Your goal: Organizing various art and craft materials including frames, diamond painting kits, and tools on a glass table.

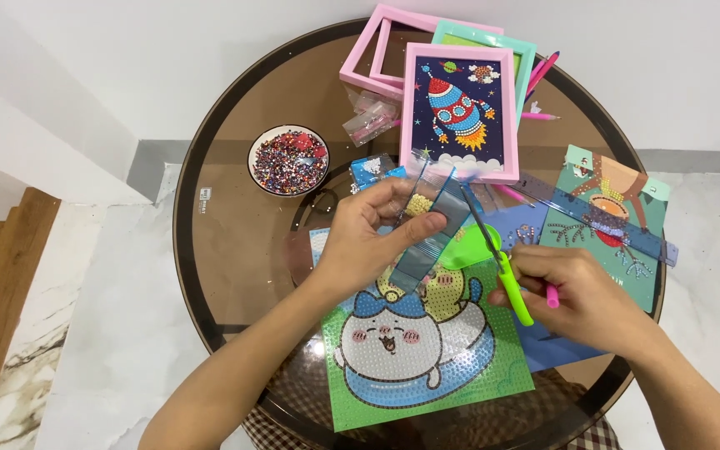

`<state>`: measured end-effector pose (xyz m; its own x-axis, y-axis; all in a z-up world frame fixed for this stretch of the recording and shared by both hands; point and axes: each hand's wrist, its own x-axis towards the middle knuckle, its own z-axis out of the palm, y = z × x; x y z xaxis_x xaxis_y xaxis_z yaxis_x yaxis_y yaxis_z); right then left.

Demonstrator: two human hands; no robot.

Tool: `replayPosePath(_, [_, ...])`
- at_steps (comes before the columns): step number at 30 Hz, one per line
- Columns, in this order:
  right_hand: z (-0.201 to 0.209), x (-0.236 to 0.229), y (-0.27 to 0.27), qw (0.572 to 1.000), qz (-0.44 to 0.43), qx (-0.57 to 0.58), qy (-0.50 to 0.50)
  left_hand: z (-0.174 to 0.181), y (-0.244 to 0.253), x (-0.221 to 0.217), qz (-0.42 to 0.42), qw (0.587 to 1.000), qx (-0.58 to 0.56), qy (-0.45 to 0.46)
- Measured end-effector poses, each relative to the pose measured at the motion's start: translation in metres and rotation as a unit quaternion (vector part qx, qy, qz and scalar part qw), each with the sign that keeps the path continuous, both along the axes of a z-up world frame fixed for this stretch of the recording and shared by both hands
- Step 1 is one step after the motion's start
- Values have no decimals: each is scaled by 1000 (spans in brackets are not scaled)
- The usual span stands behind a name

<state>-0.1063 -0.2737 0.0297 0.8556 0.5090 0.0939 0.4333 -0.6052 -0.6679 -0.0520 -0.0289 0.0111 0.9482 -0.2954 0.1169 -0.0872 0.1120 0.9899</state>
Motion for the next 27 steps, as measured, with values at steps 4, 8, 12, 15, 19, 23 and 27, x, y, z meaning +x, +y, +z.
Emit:
replayPosePath(4, [-1,0,-3,999,-12,9,30,2,0,1,3,1000,-3,6])
replayPosePath(8, [-3,-1,-4,999,-18,0,41,5,1,0,-6,1000,12,12])
replayPosePath(12, [-8,-1,-13,994,-57,-48,83,4,1,1,-6,1000,4,6])
replayPosePath(15, [-22,-4,-18,989,-115,85,-28,4,4,1,-43,999,3,-10])
replayPosePath(19, [-10,5,11,927,-208,313,11,15,3,-2,-151,986,48,57])
replayPosePath(23, [6,-1,28,944,-145,297,-26,16,1,-5,-140,986,88,38])
replayPosePath(27, [6,9,25,949,-180,255,52,19,6,-1,-157,981,110,22])
